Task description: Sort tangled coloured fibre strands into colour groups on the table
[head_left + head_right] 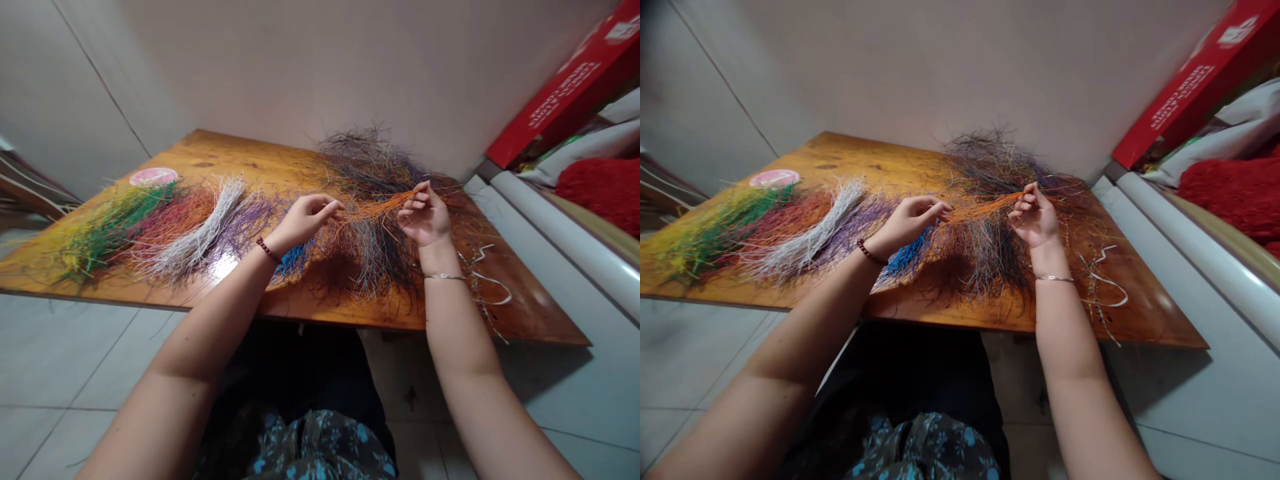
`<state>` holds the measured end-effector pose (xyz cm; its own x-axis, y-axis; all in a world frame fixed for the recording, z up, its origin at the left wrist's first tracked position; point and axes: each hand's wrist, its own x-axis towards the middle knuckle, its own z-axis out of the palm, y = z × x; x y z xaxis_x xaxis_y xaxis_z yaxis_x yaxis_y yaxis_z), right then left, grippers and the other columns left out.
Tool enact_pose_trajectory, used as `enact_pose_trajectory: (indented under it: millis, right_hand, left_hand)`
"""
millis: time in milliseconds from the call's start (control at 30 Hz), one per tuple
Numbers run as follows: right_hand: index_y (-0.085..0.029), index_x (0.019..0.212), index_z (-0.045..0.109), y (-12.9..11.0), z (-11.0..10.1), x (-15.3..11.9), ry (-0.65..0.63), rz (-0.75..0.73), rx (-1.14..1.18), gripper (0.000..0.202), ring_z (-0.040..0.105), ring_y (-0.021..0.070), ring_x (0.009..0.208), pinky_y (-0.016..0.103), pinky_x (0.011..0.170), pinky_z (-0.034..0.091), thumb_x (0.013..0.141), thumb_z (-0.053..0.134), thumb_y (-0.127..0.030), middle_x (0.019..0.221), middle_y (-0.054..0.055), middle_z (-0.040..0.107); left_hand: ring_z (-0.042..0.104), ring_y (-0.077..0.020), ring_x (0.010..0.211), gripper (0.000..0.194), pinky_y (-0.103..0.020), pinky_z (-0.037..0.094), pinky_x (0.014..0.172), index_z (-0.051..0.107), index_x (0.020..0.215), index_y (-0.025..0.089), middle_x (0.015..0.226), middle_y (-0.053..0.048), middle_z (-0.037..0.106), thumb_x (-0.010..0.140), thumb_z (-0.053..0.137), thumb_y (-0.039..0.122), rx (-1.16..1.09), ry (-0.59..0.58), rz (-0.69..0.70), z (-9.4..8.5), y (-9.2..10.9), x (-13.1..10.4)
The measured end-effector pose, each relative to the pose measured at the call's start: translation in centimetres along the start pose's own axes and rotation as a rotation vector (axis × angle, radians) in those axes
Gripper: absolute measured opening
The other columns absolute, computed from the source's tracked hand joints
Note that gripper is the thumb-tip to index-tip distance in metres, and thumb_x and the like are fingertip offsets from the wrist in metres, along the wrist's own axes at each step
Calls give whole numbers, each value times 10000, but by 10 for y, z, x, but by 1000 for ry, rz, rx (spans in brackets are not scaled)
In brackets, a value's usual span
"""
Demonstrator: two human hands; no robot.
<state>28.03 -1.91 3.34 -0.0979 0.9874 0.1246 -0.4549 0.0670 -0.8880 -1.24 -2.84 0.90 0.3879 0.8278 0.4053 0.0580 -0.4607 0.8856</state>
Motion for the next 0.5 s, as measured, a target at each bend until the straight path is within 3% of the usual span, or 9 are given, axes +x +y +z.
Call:
enact_pose_trajectory:
  millis: [200,500]
  right_hand:
    - [-266,771,596,5,8,-3,-80,45,131,188,506,52,446,182,491,414,938,629,-348,540,-101,535]
    - [-217,666,395,9,18,-15,-243,158,23,436,436,79,408,204,472,422,871,722,-420,484,-82,372]
  left_hand:
    - [660,-151,845,404,-286,517,781,719,953,130,963,-98,734,889,655,524,-68,-50,3,15,-6,0]
    - [655,-151,824,431,-290,520,764,716,989,131,938,-92,729,851,696,538,-162,-114,-7,24,-4,-3]
